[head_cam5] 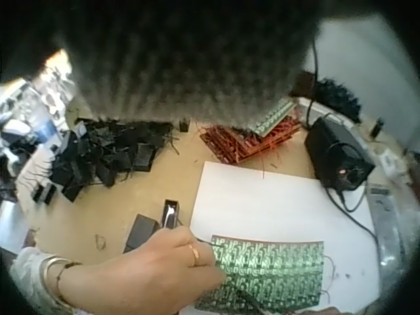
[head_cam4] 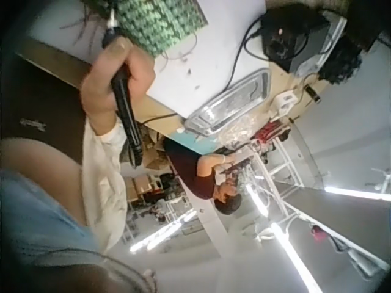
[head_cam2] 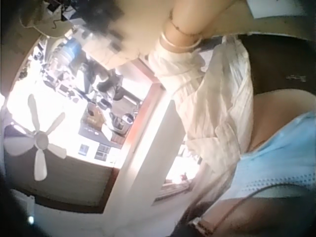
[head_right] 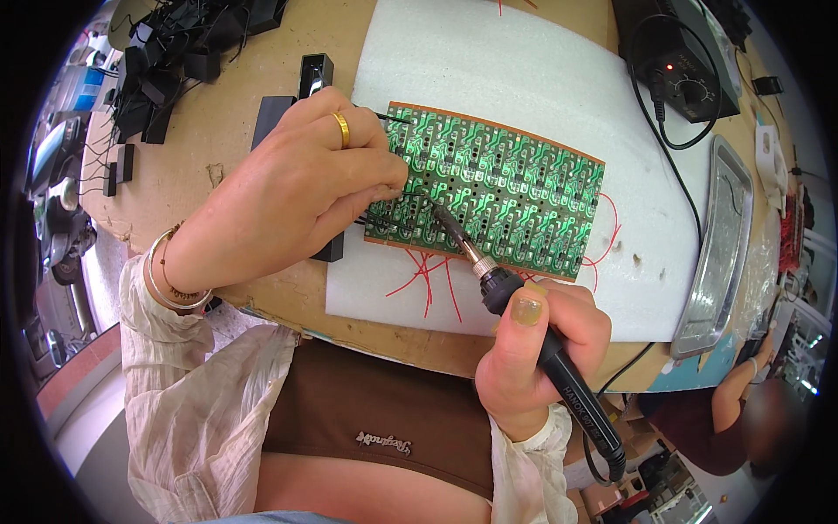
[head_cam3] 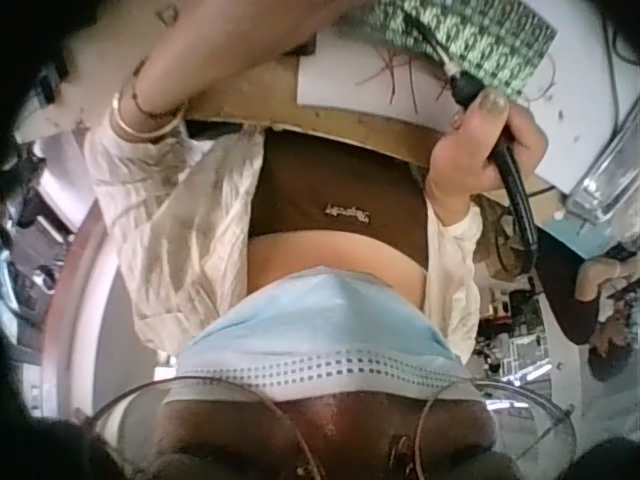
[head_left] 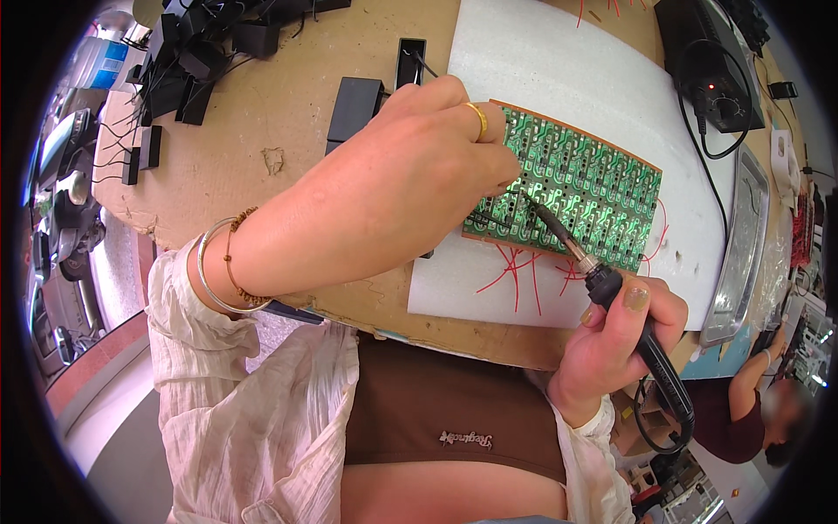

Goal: Soldering electronic components and wires onto a circuit board at a factory workbench.

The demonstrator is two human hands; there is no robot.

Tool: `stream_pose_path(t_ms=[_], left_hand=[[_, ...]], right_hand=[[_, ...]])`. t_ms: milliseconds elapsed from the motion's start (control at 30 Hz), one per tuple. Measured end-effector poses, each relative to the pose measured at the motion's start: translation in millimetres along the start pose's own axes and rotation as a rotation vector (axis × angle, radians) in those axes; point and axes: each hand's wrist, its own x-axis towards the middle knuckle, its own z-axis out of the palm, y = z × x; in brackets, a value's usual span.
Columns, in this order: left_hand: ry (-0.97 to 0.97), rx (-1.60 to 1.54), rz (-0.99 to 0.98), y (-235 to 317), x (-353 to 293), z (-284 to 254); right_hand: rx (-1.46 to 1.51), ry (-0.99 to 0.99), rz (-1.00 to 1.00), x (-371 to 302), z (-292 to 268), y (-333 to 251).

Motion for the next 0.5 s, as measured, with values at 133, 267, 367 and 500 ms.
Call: stream_pose_path(t_ms=[133,267,367,500], left_hand=[[-0.025,0.000,-0.003,0.1,-0.3,-1.4],[-0.021,-0.002,0.005,0.4,0.5,-1.0],[-0.025,0.000,0.009,0.4,0.3,-1.3],[-0.015,0.008,0.011,0.3,0.1,-1.2]], right_hand=[[0.013,-0.010,0.023,-0.4,-0.2,-0.9],[0.006,0.010,-0.013,1.0,0.0,1.3],[0.013,0.015,-0.011,0.9,-0.8,0.6],[-0.008,0.006,-0.008,0.3,-1.2,-0.7]])
